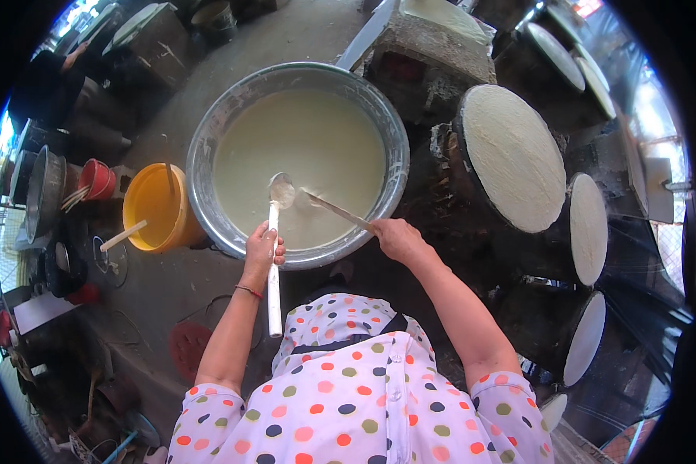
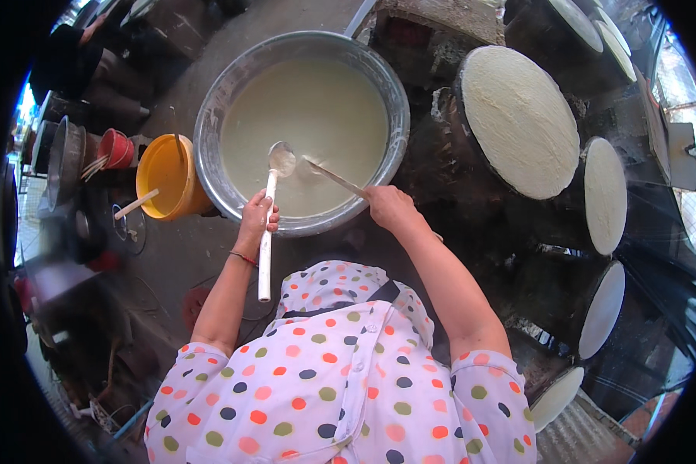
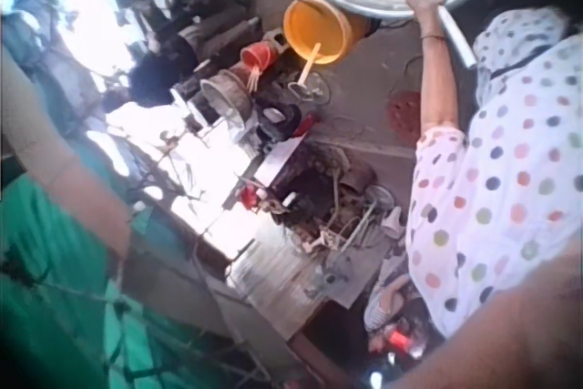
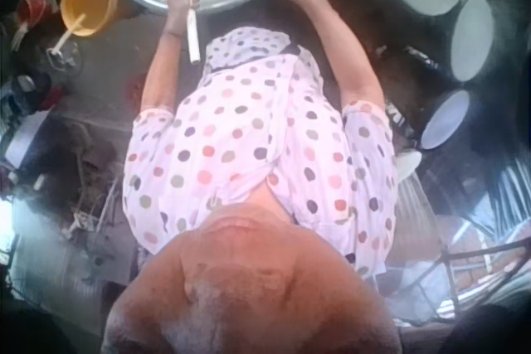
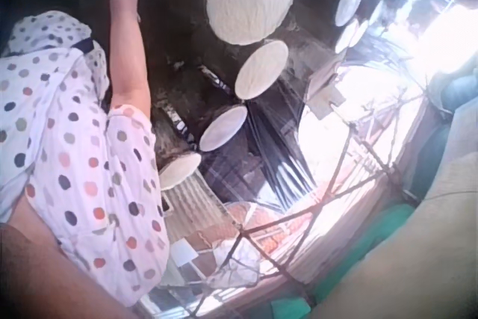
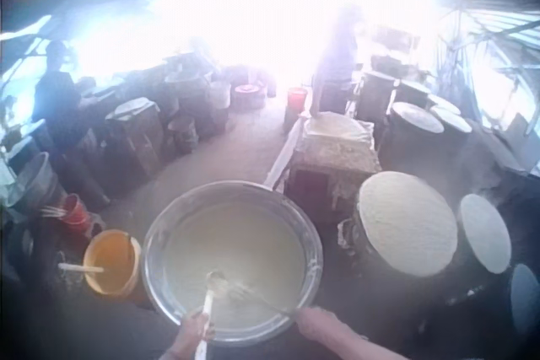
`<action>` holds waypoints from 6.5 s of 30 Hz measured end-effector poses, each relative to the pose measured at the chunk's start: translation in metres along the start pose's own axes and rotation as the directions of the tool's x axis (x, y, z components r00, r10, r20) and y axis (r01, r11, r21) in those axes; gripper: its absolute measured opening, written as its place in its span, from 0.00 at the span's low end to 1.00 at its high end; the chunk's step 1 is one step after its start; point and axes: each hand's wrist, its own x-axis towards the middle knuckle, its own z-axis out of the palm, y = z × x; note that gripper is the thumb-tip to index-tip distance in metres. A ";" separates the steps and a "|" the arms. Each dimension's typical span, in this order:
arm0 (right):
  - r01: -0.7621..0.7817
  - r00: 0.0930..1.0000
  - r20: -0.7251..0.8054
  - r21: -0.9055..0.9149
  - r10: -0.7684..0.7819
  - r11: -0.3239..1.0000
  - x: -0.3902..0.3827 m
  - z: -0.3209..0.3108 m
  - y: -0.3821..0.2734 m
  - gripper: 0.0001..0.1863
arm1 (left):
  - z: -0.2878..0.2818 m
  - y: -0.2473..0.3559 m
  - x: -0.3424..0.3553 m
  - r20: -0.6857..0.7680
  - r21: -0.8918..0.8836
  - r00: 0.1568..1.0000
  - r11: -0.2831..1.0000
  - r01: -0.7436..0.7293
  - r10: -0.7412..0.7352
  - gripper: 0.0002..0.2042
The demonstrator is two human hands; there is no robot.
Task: The person ladles batter from a large metal bowl onto several hot round pans, spreads it into thin circles using a wooden spreader, and removes the cooked crepes with a spatula. The person stacks the finished crepes on a nearby tray.
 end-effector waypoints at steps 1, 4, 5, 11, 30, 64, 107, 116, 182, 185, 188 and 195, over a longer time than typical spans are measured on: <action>-0.037 0.999 0.005 0.078 0.037 0.996 0.000 0.006 0.000 0.16 | 0.000 0.001 0.002 0.001 0.010 1.000 1.000 0.014 -0.014 0.22; 0.011 0.999 -0.041 0.162 -0.005 0.987 0.000 0.030 0.023 0.14 | 0.007 -0.005 0.016 -0.013 0.049 0.999 0.998 0.034 -0.033 0.24; 0.054 0.994 -0.099 0.158 -0.038 0.986 0.001 0.039 0.032 0.13 | 0.010 -0.006 0.018 -0.023 0.073 0.999 0.997 0.037 -0.035 0.25; -0.132 0.984 0.149 0.240 0.098 0.962 -0.007 0.012 -0.003 0.13 | 0.033 -0.071 0.057 0.028 -0.103 0.996 0.991 0.089 -0.086 0.09; 0.357 0.919 -0.253 0.859 -0.304 0.367 -0.054 -0.135 -0.062 0.18 | 0.091 0.191 -0.125 0.526 -0.758 0.679 0.645 0.101 0.512 0.12; -0.079 -0.253 -0.792 0.590 0.556 0.804 -0.372 0.137 0.211 0.25 | 0.478 -0.015 -0.317 0.874 0.218 -0.130 0.138 0.966 -0.468 0.08; 0.672 -0.517 0.391 0.737 0.762 0.078 -0.453 0.121 0.464 0.21 | 0.909 -0.372 -0.451 0.898 -0.395 -0.439 0.511 -0.763 0.038 0.22; 0.846 -0.292 0.521 0.532 0.802 -0.038 -0.463 0.060 0.486 0.22 | 0.834 -0.340 -0.391 0.868 0.192 -0.214 0.702 -0.686 -0.447 0.25; -0.228 -0.141 -0.644 0.760 0.752 0.608 -0.543 0.093 0.570 0.19 | 0.778 -0.303 -0.329 0.926 0.362 0.214 0.894 -0.263 -0.311 0.26; -0.170 -0.203 -0.333 0.938 0.921 0.302 -0.579 0.079 0.583 0.18 | 0.758 -0.301 -0.327 0.930 0.323 0.268 0.908 -0.266 -0.253 0.25; -0.076 -0.138 -0.080 0.995 0.987 0.070 -0.606 0.086 0.640 0.18 | 0.747 -0.309 -0.339 0.934 0.302 0.280 0.912 -0.279 -0.223 0.24; -0.155 0.167 -0.597 0.770 0.785 0.619 -0.591 0.093 0.589 0.18 | 0.722 -0.303 -0.343 0.919 0.255 0.373 0.913 -0.318 -0.127 0.23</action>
